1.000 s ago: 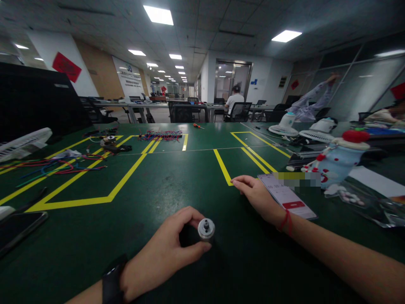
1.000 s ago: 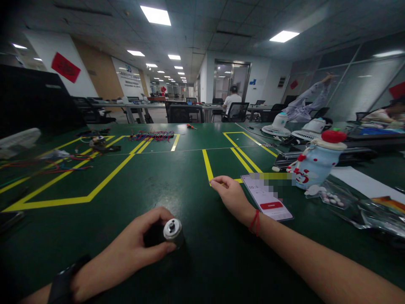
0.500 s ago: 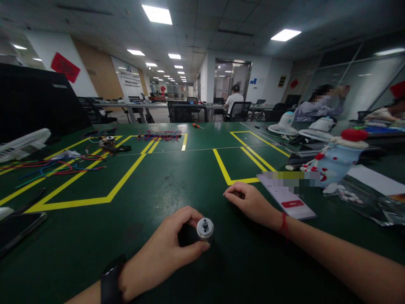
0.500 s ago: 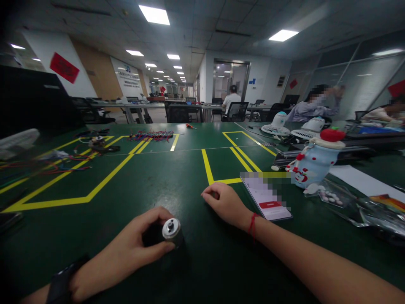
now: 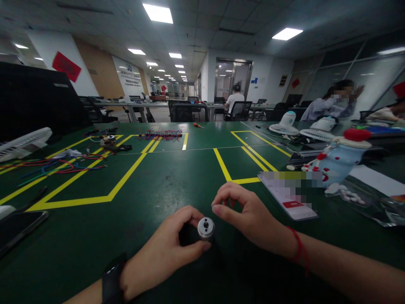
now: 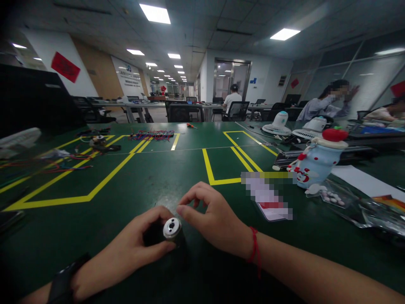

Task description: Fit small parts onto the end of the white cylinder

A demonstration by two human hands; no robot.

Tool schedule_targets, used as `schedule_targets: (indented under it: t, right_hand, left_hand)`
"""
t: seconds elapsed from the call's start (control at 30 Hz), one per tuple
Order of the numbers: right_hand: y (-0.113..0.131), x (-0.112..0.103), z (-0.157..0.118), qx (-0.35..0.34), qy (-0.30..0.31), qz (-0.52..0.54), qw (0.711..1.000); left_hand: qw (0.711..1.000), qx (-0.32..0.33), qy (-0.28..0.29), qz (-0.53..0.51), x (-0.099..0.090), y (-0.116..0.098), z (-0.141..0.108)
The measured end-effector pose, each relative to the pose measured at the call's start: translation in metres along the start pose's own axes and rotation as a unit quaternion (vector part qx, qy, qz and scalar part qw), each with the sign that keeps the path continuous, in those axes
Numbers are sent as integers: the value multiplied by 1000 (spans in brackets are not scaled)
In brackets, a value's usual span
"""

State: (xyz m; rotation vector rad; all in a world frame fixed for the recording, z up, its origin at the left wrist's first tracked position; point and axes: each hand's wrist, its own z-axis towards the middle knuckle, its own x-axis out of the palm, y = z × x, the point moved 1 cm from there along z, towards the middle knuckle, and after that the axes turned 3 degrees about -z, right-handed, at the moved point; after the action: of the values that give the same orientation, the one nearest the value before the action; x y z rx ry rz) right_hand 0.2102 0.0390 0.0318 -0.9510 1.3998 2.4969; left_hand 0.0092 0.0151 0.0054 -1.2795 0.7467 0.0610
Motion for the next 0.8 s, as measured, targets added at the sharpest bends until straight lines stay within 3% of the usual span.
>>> schedule_targets:
  t: [0.17, 0.27, 0.4, 0.6, 0.7, 0.8]
  right_hand:
    - [-21, -4, -12, -17, 143, -113, 983]
    - [-27, -2, -18, -38, 162, -158, 973]
    - [-26, -6, -14, -31, 136, -100, 985]
    - [-52, -27, 2, 103, -20, -46, 993]
    - [-69, -30, 5, 145, -19, -49, 988]
    - [-73, -28, 4, 129, 8, -64, 990]
  left_hand:
    - [1000, -3, 0, -14, -1, -2, 0]
    - [1000, -3, -2, -16, 0, -1, 0]
    - [1000, 0, -5, -12, 1, 1, 0]
    - [1000, -4, 1, -15, 0, 0, 0]
    - [1000, -4, 0, -19, 0, 0, -1]
    - [1000, -4, -1, -20, -1, 0, -1]
